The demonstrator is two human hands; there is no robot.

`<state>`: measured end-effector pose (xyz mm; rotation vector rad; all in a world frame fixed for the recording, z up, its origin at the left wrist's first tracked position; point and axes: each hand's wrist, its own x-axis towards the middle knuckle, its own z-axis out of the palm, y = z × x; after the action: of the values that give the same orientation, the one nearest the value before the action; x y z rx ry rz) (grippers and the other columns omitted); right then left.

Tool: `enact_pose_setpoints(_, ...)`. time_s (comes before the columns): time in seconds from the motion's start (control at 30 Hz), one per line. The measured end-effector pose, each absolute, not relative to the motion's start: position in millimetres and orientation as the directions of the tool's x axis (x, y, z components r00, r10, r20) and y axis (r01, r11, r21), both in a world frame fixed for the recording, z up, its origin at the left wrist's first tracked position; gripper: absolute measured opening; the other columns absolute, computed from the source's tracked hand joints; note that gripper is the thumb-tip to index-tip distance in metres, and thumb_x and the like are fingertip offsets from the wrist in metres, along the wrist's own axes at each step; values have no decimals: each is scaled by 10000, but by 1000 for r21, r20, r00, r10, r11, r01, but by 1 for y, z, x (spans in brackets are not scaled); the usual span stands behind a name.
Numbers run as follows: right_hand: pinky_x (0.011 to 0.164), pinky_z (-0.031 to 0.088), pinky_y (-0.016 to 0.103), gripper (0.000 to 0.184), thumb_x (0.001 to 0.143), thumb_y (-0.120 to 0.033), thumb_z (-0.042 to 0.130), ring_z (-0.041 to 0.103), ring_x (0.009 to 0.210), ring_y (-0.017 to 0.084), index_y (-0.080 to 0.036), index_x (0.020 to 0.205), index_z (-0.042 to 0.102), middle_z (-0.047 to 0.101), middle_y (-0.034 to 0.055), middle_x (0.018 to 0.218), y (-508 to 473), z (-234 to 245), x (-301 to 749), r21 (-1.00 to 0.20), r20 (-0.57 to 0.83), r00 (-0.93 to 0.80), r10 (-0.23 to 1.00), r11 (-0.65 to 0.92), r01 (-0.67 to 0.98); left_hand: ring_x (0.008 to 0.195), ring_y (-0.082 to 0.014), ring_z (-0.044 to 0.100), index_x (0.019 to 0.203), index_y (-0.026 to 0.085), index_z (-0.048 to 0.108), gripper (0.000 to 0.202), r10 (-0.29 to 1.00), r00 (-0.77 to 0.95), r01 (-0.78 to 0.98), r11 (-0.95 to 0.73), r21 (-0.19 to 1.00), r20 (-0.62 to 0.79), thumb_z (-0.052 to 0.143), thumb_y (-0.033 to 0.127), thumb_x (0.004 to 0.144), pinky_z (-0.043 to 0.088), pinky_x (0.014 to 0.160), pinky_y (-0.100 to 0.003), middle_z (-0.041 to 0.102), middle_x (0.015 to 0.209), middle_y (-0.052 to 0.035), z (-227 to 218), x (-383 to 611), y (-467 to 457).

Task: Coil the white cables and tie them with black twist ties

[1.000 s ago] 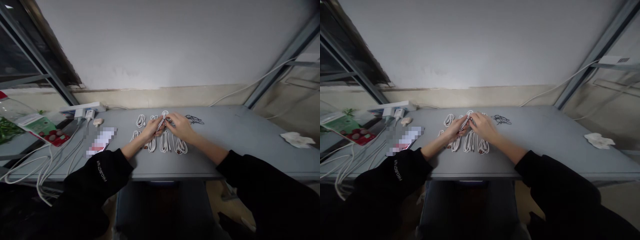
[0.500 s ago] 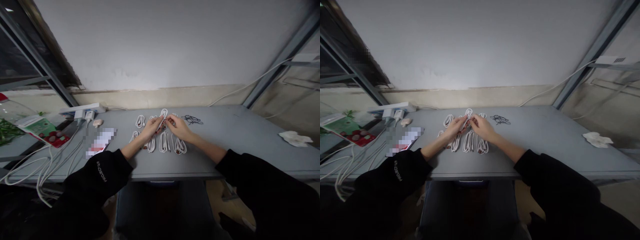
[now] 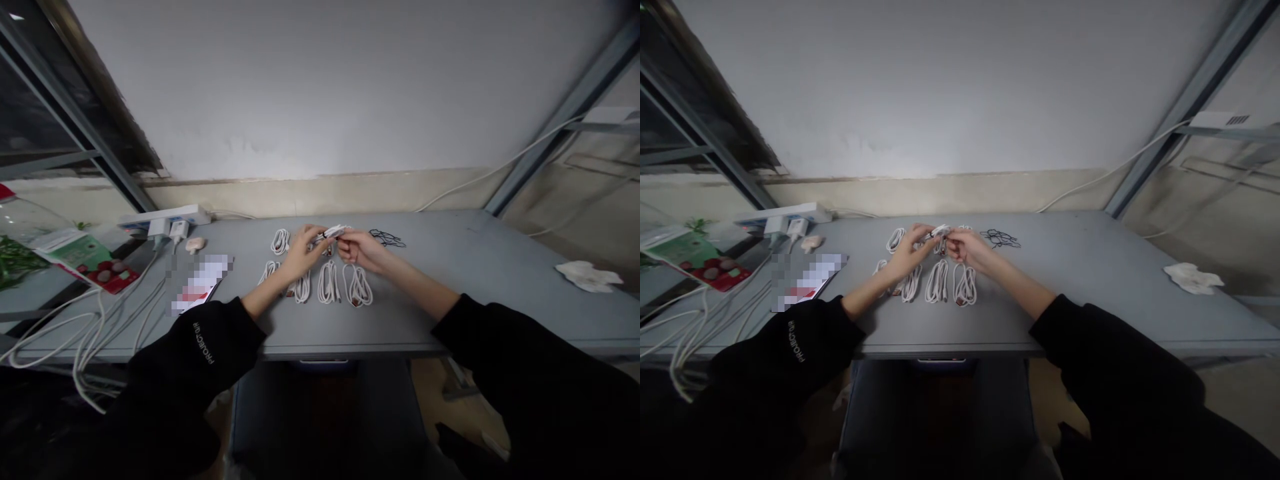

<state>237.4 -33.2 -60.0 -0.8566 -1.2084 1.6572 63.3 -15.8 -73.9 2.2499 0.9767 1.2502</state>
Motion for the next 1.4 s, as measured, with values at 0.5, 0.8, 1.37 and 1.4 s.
enact_pose_setpoints(0.5, 439, 230, 217, 248, 875, -164, 532, 300, 476, 74, -184, 641, 451, 334, -48, 537, -25, -60, 245, -883, -189, -489, 852, -365, -294, 1166, -239, 570, 1196, 246, 675, 449, 692, 420, 219, -705, 674, 587, 578, 111, 779, 478, 875, -370, 620, 1304, -92, -71, 57, -22)
enact_pose_setpoints(0.8, 426, 211, 215, 280, 895, -164, 517, 276, 466, 71, -187, 629, 433, 328, -52, 525, -27, -61, 241, -897, -207, -500, 841, -367, -245, 1194, -267, 582, 1103, 179, 689, 343, 839, 318, -181, -403, 897, 441, 534, 231, 801, 418, 1050, -475, 673, 1228, -101, -70, 64, -17)
enact_pose_setpoints(1.37, 399, 181, 202, 262, 919, -137, 477, 215, 441, 66, -174, 659, 475, 278, -67, 509, -27, -57, 242, -873, -237, -413, 879, -379, -306, 1058, -210, 577, 1019, 215, 702, 253, 552, 348, 300, -831, 468, 757, 642, 116, 794, 485, 924, -426, 605, 1101, -76, -76, 57, -13)
enact_pose_setpoints(1.4, 400, 184, 201, 241, 913, -141, 490, 213, 443, 67, -172, 674, 489, 278, -68, 511, -27, -57, 242, -872, -231, -422, 877, -378, -310, 1007, -202, 582, 984, 215, 715, 230, 548, 355, 319, -832, 453, 757, 636, 109, 796, 485, 904, -419, 611, 1035, -66, -74, 56, -15)
